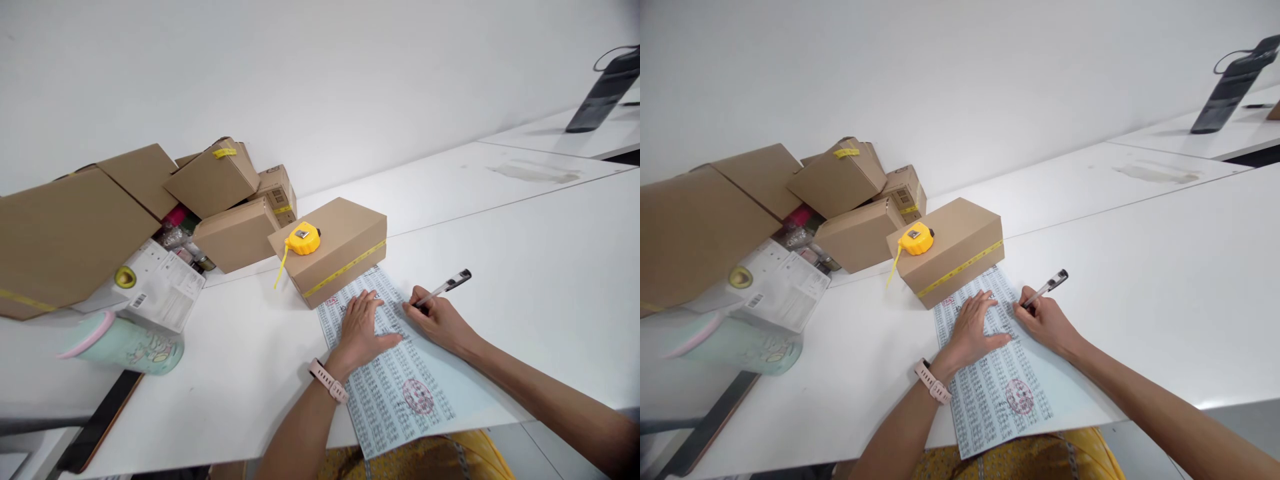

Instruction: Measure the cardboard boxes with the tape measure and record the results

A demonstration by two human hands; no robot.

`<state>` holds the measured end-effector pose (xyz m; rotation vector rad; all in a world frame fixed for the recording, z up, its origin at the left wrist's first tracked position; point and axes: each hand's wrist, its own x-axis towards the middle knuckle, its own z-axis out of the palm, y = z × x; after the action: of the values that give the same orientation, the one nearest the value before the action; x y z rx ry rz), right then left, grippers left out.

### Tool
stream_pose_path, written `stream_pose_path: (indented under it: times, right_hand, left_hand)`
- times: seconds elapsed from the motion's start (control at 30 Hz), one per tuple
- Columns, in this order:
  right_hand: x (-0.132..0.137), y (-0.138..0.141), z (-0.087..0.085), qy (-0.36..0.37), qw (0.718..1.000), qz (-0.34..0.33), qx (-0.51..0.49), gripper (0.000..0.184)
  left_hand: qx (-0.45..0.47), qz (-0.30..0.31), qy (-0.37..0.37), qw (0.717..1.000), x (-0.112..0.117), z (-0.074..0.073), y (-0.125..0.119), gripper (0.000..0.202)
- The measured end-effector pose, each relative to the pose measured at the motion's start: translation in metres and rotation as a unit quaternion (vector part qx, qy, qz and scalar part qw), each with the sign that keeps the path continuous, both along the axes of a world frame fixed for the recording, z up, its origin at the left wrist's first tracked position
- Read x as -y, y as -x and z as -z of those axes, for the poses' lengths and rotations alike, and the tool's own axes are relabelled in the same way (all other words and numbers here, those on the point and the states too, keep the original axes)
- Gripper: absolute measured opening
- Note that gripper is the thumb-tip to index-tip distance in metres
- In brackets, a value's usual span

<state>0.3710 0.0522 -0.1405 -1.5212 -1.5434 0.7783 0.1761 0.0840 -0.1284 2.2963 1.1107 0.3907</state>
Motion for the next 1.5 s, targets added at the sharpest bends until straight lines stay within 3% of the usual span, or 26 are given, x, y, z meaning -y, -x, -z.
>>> stream_pose_path:
  times: [0.43, 1.5]
  right_hand:
    - [-0.0006, -0.0007, 0.0037, -0.008, 1.000, 0.000, 0.012, 0.032]
    - [-0.0008, -0.0017, 0.0044, 0.001, 1.000, 0.012, 0.008, 0.028]
  left_hand:
    - [0.006, 0.001, -0.015, 1.000, -0.0013, 0.0053, 0.0003, 0.066]
    - [0.002, 0.003, -0.008, 1.000, -0.0010, 0.0024, 0.0004, 0.067]
